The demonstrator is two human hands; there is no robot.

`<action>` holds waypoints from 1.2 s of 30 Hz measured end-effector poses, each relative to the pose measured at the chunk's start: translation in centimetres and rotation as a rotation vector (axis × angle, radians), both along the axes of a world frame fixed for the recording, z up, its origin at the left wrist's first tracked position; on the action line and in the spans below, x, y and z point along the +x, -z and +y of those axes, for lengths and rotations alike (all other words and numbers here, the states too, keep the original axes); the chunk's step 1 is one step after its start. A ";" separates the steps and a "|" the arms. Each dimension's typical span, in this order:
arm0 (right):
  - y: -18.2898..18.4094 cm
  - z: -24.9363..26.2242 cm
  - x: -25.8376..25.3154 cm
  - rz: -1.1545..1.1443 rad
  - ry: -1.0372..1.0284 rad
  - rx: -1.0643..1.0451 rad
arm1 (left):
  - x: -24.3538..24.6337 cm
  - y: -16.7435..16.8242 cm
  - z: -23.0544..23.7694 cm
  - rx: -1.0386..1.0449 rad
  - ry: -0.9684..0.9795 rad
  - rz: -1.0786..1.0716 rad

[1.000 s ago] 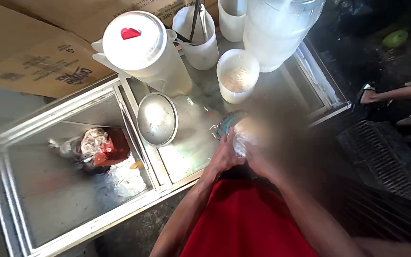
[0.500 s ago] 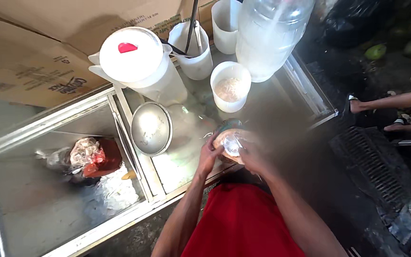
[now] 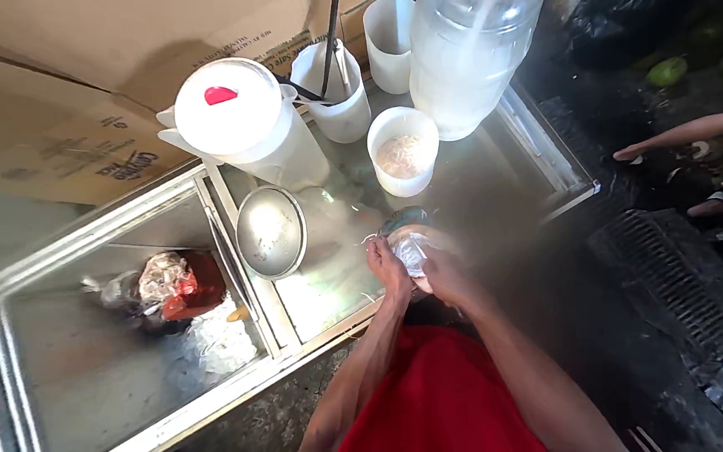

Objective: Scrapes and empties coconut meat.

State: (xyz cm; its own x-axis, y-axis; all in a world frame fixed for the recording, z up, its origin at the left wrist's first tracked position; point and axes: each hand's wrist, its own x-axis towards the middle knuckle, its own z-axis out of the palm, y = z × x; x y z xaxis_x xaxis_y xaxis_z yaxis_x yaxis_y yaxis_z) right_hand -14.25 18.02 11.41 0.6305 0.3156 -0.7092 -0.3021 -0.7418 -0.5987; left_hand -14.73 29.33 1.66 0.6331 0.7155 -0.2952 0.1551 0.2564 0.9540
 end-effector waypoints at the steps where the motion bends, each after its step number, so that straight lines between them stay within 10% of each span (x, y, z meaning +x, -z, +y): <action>1: 0.2 0.7 -0.4 -0.008 0.031 -0.004 | 0.2 -0.3 -0.1 0.014 -0.001 0.021; 6: -0.6 -1.1 -1.6 0.010 -0.222 0.093 | 0.0 0.0 0.9 -0.011 0.039 0.039; 10: 0.7 0.6 -1.3 0.008 0.070 0.069 | 0.3 -0.1 0.7 0.016 0.055 0.037; 15: -0.2 -1.0 -1.9 0.027 -0.163 0.137 | -0.1 -0.1 1.3 0.003 0.083 0.063; 28: 1.2 -1.0 -1.9 0.068 -0.021 0.069 | -0.4 0.0 2.8 -0.023 0.242 0.054; 36: 2.4 -1.3 -2.2 0.054 -0.079 0.078 | -1.3 -4.3 9.8 1.100 1.128 -0.025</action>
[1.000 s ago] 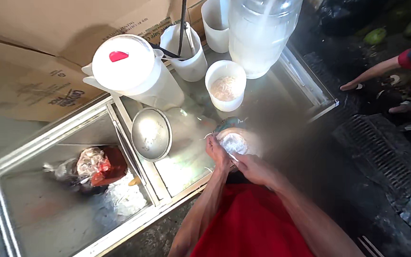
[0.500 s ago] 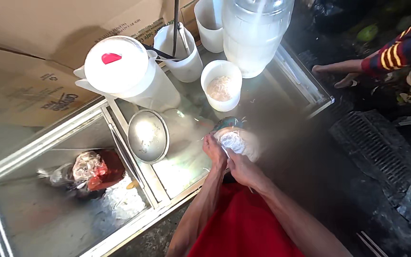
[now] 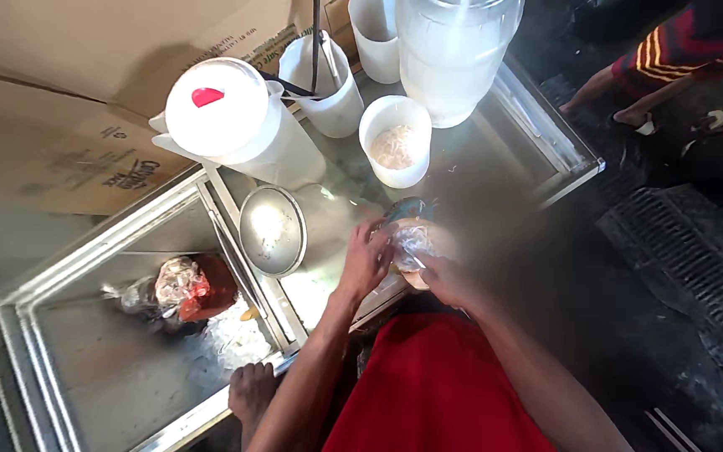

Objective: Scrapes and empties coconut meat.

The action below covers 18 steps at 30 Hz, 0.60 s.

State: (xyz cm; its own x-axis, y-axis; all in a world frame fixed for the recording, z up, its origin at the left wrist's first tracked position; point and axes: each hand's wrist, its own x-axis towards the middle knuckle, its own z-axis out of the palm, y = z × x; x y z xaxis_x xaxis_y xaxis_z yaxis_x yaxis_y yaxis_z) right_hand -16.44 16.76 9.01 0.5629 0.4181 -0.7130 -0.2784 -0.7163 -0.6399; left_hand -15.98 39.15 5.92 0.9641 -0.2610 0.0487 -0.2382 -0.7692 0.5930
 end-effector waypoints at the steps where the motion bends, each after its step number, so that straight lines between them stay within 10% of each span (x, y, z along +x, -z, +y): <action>1: 0.0 -0.1 0.0 0.010 -0.006 -0.002 | 0.6 -0.7 0.2 0.117 0.097 0.022; 11: 0.3 -0.6 0.4 0.081 -0.028 0.030 | 2.0 -1.1 -1.5 0.458 0.289 0.161; 18: 0.6 -0.6 0.0 0.093 -0.020 0.078 | 2.8 -2.5 2.0 -0.067 0.180 0.109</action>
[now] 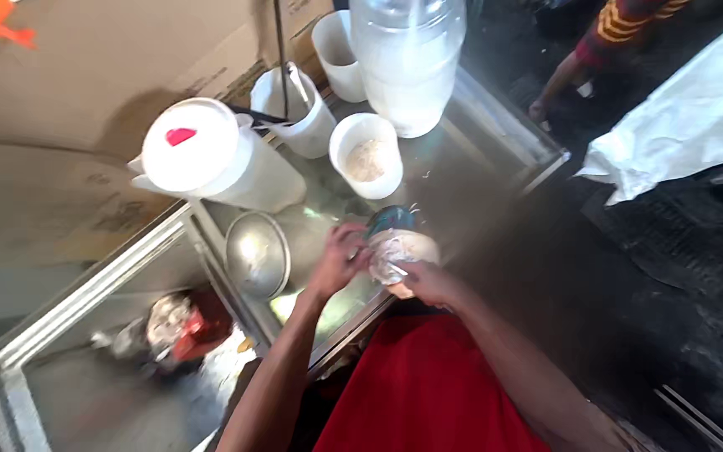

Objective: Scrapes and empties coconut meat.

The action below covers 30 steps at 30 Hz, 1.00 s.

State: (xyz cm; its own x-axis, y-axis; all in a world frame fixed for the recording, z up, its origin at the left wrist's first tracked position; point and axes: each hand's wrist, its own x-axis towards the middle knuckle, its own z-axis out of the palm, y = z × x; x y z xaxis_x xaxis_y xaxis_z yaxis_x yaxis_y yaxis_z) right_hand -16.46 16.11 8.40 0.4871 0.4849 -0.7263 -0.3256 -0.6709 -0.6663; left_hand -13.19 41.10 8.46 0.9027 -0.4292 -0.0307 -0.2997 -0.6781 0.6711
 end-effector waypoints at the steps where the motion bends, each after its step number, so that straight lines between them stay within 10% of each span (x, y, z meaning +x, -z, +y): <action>1: 0.0 0.0 -0.2 -0.011 0.010 0.011 | 0.2 -0.9 -0.1 -0.051 -0.077 0.003; 6: 0.1 -0.3 -0.6 -0.117 0.011 0.047 | 2.8 -5.9 -8.7 0.187 -0.017 -0.142; 10: -3.9 -1.2 -0.9 -0.097 0.045 0.008 | 2.3 -14.1 -20.7 -0.252 0.226 -0.160; 13: -3.2 -1.3 -0.7 -0.076 0.037 0.005 | 2.9 -16.8 -20.3 -0.373 0.097 -0.237; 22: 0.0 -1.0 -0.1 0.034 0.053 0.032 | -2.8 5.2 -6.5 -0.620 -1.076 0.215; 26: -1.4 0.1 0.5 0.066 0.133 0.021 | -2.7 6.9 -8.1 -1.033 -1.226 0.223; 30: -1.3 1.6 1.3 0.019 0.166 -0.042 | -2.4 6.9 -8.4 -0.990 -1.161 0.178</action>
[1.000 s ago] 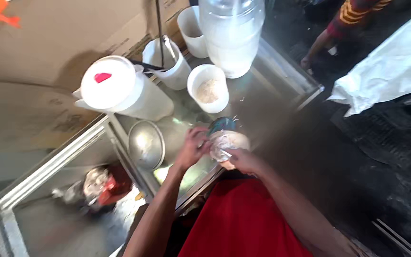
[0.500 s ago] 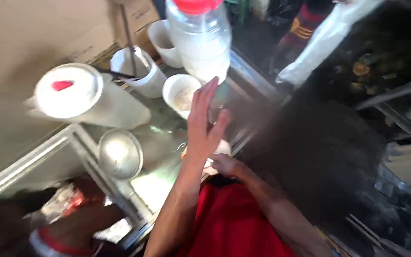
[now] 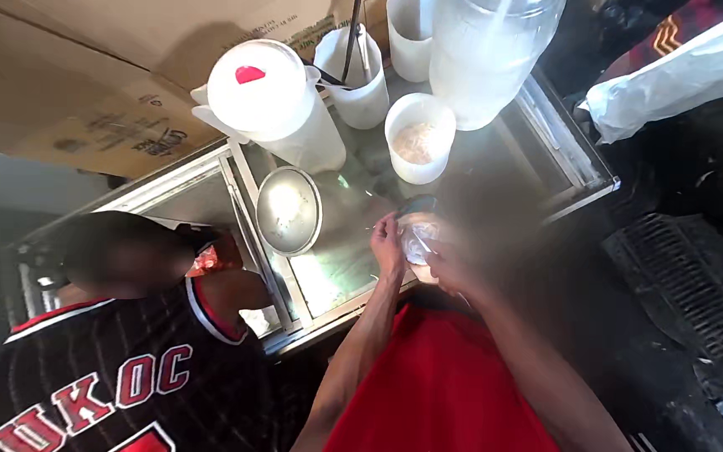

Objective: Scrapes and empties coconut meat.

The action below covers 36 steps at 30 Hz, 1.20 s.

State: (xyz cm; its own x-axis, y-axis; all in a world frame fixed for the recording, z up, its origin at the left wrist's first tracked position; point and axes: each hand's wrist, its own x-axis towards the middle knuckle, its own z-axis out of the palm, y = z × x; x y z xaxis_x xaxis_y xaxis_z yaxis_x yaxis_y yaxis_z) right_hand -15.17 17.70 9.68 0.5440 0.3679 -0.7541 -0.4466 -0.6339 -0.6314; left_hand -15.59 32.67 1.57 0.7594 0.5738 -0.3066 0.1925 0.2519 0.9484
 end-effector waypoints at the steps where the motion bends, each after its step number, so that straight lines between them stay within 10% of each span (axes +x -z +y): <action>1: 0.1 0.1 0.1 -0.006 -0.008 -0.013 | -0.2 -0.1 0.2 0.094 0.044 0.010; 8: 0.9 -1.1 0.6 -0.004 -0.063 0.024 | -1.9 -2.4 4.9 1.145 0.754 -0.031; 21: 0.8 -1.4 0.7 0.058 -0.051 0.078 | -0.3 -3.2 6.9 1.291 1.090 -0.178; 25: 0.9 -1.5 0.6 0.058 -0.044 0.076 | -1.0 -3.1 8.3 1.217 1.023 -0.199; 30: 0.9 -1.8 0.8 0.043 -0.031 0.094 | -3.0 -5.0 10.6 1.171 0.687 0.364; 36: 0.7 -1.4 0.8 0.043 -0.002 0.071 | -1.2 1.0 2.1 0.085 0.245 0.001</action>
